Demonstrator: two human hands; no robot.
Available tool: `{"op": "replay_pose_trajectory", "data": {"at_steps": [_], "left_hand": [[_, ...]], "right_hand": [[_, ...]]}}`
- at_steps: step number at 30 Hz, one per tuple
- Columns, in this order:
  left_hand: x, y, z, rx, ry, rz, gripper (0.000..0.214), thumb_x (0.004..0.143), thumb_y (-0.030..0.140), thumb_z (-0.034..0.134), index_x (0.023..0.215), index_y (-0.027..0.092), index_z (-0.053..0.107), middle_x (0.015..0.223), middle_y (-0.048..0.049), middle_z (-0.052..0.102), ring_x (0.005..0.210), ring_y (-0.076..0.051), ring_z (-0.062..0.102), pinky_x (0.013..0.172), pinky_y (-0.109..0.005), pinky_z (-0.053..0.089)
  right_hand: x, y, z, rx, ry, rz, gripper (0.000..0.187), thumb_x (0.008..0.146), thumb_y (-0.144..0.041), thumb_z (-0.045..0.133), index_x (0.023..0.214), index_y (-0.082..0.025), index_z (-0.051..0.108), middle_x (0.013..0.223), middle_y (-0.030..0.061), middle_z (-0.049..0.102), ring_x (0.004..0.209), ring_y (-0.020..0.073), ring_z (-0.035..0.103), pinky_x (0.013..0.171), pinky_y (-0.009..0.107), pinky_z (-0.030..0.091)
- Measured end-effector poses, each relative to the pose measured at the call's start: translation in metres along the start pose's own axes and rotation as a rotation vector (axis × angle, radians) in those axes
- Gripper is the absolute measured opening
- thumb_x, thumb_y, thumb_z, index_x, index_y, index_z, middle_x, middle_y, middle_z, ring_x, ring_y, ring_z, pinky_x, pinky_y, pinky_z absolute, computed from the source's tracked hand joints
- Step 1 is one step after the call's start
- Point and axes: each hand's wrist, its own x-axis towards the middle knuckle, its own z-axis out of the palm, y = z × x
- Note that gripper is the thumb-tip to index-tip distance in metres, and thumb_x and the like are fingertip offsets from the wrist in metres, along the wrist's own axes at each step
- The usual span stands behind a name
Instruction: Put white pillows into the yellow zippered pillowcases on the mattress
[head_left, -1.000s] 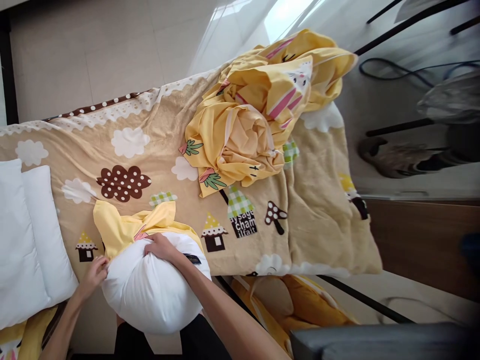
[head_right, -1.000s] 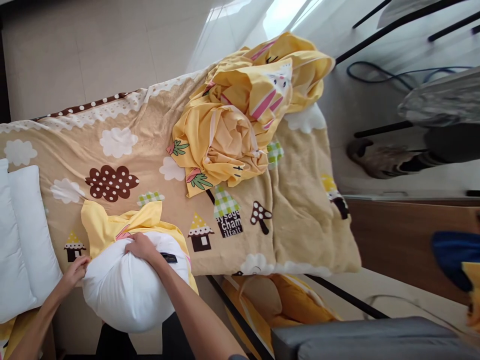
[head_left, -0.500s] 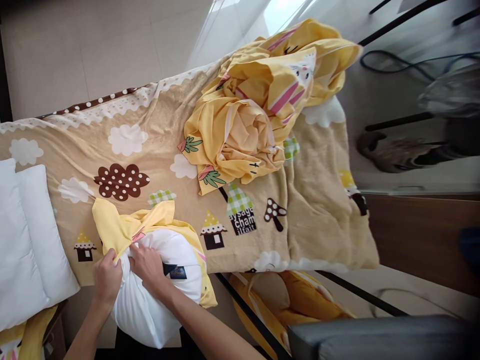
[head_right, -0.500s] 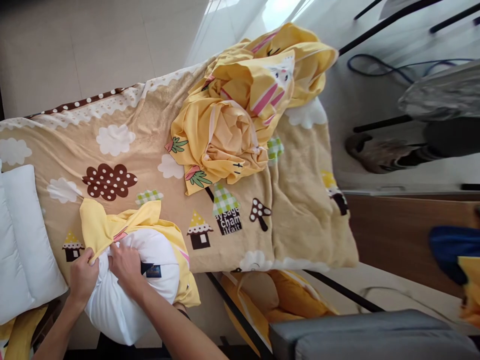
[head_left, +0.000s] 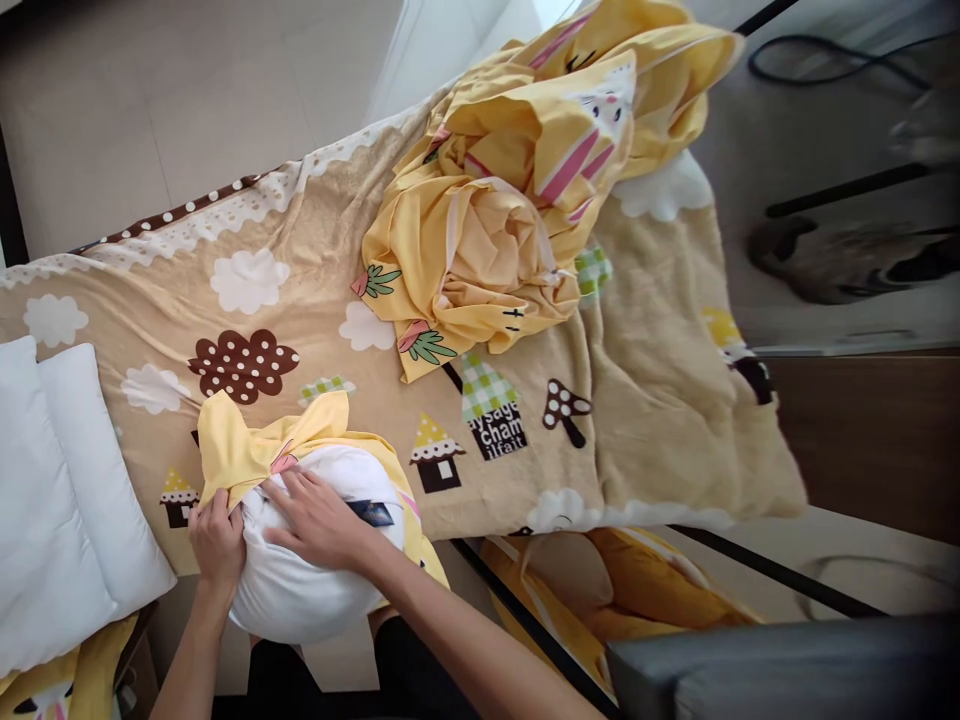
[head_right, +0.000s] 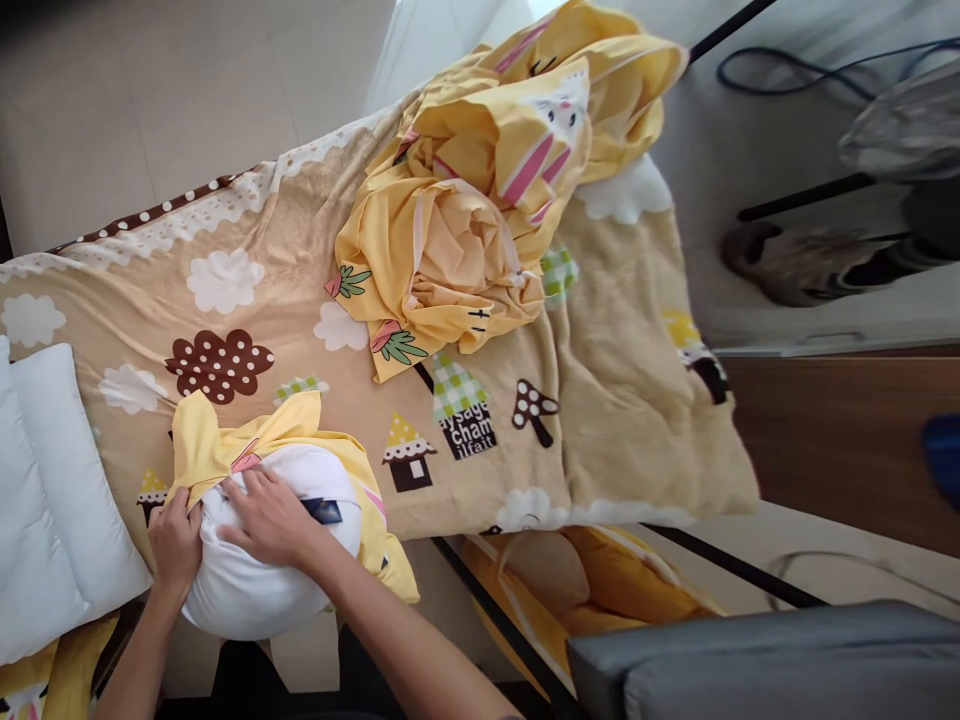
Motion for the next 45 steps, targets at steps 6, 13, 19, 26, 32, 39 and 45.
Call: {"op": "replay_pose_trajectory", "data": {"at_steps": [6, 13, 19, 26, 32, 39, 45], "left_hand": [[0.010, 0.004, -0.015, 0.103, -0.180, -0.014, 0.011, 0.088, 0.018, 0.055, 0.079, 0.020, 0.062, 0.062, -0.0037, 0.068, 0.060, -0.023, 0.062, 0.065, -0.034, 0.040], [0.063, 0.041, -0.019, 0.102, -0.237, 0.441, 0.013, 0.088, 0.013, 0.055, 0.097, 0.019, 0.062, 0.083, -0.0055, 0.066, 0.078, -0.024, 0.061, 0.069, -0.036, 0.040], [0.094, 0.063, -0.008, -0.025, -0.348, 0.605, 0.018, 0.082, 0.003, 0.055, 0.079, 0.021, 0.058, 0.074, -0.0025, 0.060, 0.071, -0.019, 0.057, 0.057, -0.030, 0.034], [0.094, 0.063, -0.030, -0.181, 0.180, 0.547, 0.024, 0.075, 0.001, 0.045, 0.077, 0.020, 0.059, 0.063, -0.0016, 0.052, 0.065, -0.020, 0.050, 0.064, -0.031, 0.039], [0.137, 0.022, -0.019, -0.030, -0.077, 0.287, 0.020, 0.079, 0.008, 0.046, 0.086, 0.020, 0.061, 0.083, -0.0086, 0.061, 0.083, -0.026, 0.055, 0.073, -0.035, 0.040], [0.151, 0.021, -0.023, -0.281, -0.129, 0.205, 0.019, 0.076, 0.009, 0.043, 0.064, 0.024, 0.040, 0.066, -0.0019, 0.052, 0.067, -0.019, 0.051, 0.062, -0.029, 0.034], [0.111, 0.049, -0.032, -0.164, -0.039, 0.503, 0.026, 0.083, 0.009, 0.043, 0.061, 0.023, 0.045, 0.061, -0.0020, 0.048, 0.063, -0.018, 0.048, 0.067, -0.029, 0.036]], "right_hand": [[-0.069, 0.012, -0.024, 0.002, 0.029, 0.199, 0.069, 0.093, -0.058, 0.047, 0.152, -0.026, 0.035, 0.139, 0.0162, 0.055, 0.133, 0.0383, 0.044, 0.106, 0.061, 0.032], [-0.083, 0.011, 0.010, 0.449, 0.018, 0.217, 0.064, 0.099, -0.050, 0.032, 0.157, -0.026, 0.021, 0.147, 0.0126, 0.050, 0.125, 0.0283, 0.050, 0.106, 0.047, 0.038], [-0.071, -0.008, 0.025, 0.414, 0.034, 0.213, 0.071, 0.086, -0.022, 0.042, 0.154, -0.016, 0.024, 0.130, 0.0148, 0.059, 0.112, 0.0267, 0.054, 0.102, 0.048, 0.040], [0.029, 0.023, 0.034, 0.032, 0.293, 0.330, 0.050, 0.088, -0.005, 0.032, 0.130, -0.010, 0.059, 0.117, 0.0201, 0.067, 0.113, 0.0324, 0.059, 0.098, 0.051, 0.046], [0.047, 0.028, 0.015, -0.027, 0.405, 0.373, 0.046, 0.100, -0.021, 0.029, 0.138, -0.017, 0.055, 0.120, 0.0151, 0.069, 0.115, 0.0298, 0.062, 0.104, 0.047, 0.045], [0.004, -0.018, 0.030, -0.095, 0.501, 0.232, 0.061, 0.097, -0.037, 0.041, 0.151, -0.008, 0.033, 0.157, 0.0194, 0.033, 0.147, 0.0322, 0.025, 0.119, 0.053, 0.025], [0.081, 0.036, 0.028, 0.027, 0.277, 0.296, 0.037, 0.098, -0.025, 0.038, 0.124, -0.012, 0.061, 0.125, 0.0149, 0.066, 0.121, 0.0247, 0.056, 0.107, 0.039, 0.039]]}}
